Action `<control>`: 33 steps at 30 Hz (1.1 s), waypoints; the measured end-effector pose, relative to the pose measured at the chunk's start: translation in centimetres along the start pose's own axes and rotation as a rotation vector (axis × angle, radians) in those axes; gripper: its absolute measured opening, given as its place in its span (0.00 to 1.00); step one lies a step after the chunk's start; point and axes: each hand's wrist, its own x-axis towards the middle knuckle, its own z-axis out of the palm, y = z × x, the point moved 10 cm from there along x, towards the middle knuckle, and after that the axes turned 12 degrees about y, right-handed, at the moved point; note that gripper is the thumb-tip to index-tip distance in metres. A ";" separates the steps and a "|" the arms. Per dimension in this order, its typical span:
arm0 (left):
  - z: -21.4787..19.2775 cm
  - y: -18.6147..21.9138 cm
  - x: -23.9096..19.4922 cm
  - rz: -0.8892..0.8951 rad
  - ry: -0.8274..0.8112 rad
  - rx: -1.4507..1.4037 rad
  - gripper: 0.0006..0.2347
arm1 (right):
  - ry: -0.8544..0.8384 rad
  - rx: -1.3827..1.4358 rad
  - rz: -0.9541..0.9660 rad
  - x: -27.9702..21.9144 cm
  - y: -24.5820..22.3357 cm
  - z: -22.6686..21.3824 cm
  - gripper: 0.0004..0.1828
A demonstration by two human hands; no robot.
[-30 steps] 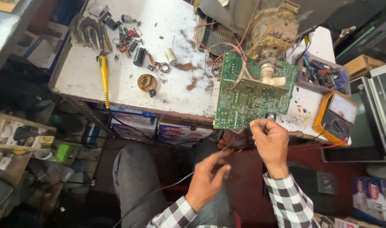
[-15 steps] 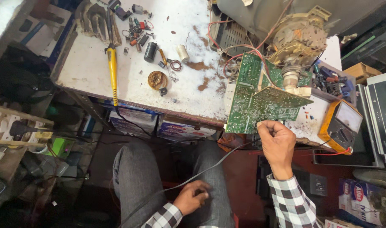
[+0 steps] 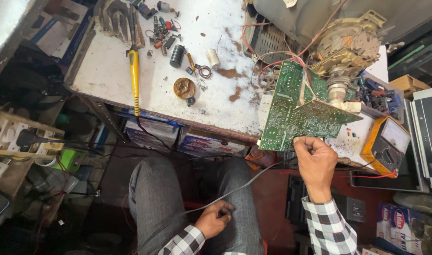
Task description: The person uses a soldering iron to work on a circuit board, repeatedly touching the tip to various points on the board. They also handle a multimeter probe, connecting it to the board to test connections. The person flips the board over multiple times to access different sides.
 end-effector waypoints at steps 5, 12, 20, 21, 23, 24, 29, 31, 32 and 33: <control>0.1 -0.4 0.4 0.055 0.007 -0.008 0.15 | -0.005 0.032 -0.024 0.0 -0.3 0.1 0.09; -0.2 -0.4 0.2 0.007 0.005 0.071 0.16 | 0.003 -0.017 -0.032 -0.2 -0.8 0.1 0.09; -0.4 -0.4 0.1 -0.030 -0.004 0.083 0.16 | -0.010 -0.100 -0.029 -0.2 -1.3 0.0 0.11; -0.4 -0.6 0.1 -0.041 -0.009 0.088 0.17 | -0.014 -0.100 -0.037 -0.2 -1.5 0.0 0.11; -0.4 -0.7 0.1 -0.041 -0.006 0.089 0.17 | -0.023 -0.101 -0.051 -0.1 -1.7 0.0 0.11; -0.4 -0.8 0.2 -0.041 -0.005 0.089 0.17 | -0.026 -0.109 -0.057 -0.1 -1.8 0.0 0.11; -0.3 -1.0 0.2 -0.025 0.003 0.087 0.18 | -0.037 -0.116 -0.029 0.0 -1.7 0.1 0.11; -0.4 -1.0 0.3 -0.029 -0.001 0.088 0.18 | -0.043 -0.102 -0.019 0.1 -1.6 0.2 0.10; -0.4 -1.0 0.4 -0.029 -0.004 0.089 0.18 | -0.045 -0.096 -0.013 0.1 -1.5 0.2 0.10; -0.3 -1.1 0.4 -0.029 -0.007 0.090 0.18 | -0.047 -0.091 -0.013 0.1 -1.5 0.2 0.10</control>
